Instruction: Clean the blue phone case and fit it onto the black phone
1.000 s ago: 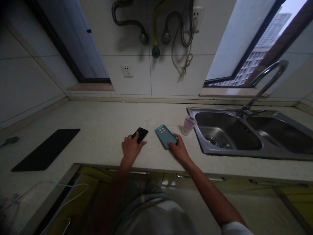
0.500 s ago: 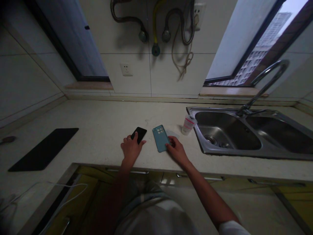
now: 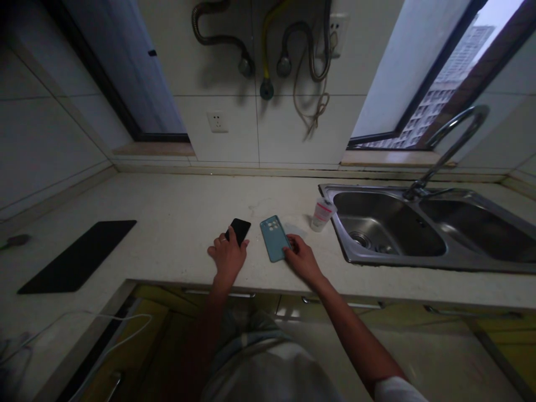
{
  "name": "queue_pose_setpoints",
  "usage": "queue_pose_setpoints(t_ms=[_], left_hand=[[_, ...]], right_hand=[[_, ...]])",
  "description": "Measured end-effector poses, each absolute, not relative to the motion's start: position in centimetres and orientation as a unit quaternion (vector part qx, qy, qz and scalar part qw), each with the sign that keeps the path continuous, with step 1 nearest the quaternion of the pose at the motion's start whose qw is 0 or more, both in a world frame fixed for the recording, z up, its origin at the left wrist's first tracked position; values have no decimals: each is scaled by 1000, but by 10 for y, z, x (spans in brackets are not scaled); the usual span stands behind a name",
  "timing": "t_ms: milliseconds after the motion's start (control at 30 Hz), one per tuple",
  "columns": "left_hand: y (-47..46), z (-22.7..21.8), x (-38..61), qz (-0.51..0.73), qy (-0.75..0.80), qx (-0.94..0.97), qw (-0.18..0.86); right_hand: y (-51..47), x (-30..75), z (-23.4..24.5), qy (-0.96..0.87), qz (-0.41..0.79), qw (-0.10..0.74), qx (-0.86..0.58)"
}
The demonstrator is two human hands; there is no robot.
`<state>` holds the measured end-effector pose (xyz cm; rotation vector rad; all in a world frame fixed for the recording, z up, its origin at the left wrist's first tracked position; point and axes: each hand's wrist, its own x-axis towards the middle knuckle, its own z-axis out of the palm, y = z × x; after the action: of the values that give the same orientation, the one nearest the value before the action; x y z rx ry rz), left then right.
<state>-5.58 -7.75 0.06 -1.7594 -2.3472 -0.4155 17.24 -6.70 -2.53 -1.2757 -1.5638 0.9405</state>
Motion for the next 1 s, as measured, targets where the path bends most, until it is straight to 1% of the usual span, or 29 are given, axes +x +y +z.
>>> queue_pose_setpoints(t_ms=[233, 533, 667, 733, 800, 900, 1000], left_hand=[[-78, -5, -56, -165, -789, -585, 89], [-80, -5, -56, -180, -794, -576, 79], [-80, -3, -55, -176, -796, -575, 70], [-80, -2, -55, -175, -797, -574, 69], [-80, -2, -54, -176, -799, -570, 71], [-80, -1, -55, -180, -801, -566, 76], [-81, 0, -57, -184, -799, -567, 75]], right_hand=[[-72, 172, -24, -664, 339, 433, -507], [-92, 165, -28, -718, 176, 412, -532], [-100, 161, -27, -749, 115, 364, -541], [-102, 161, -26, -758, 115, 347, -540], [-103, 165, -23, -747, 139, 366, -537], [-97, 184, -15, -700, 163, 433, -544], [-77, 218, -1, -633, 131, 517, -561]])
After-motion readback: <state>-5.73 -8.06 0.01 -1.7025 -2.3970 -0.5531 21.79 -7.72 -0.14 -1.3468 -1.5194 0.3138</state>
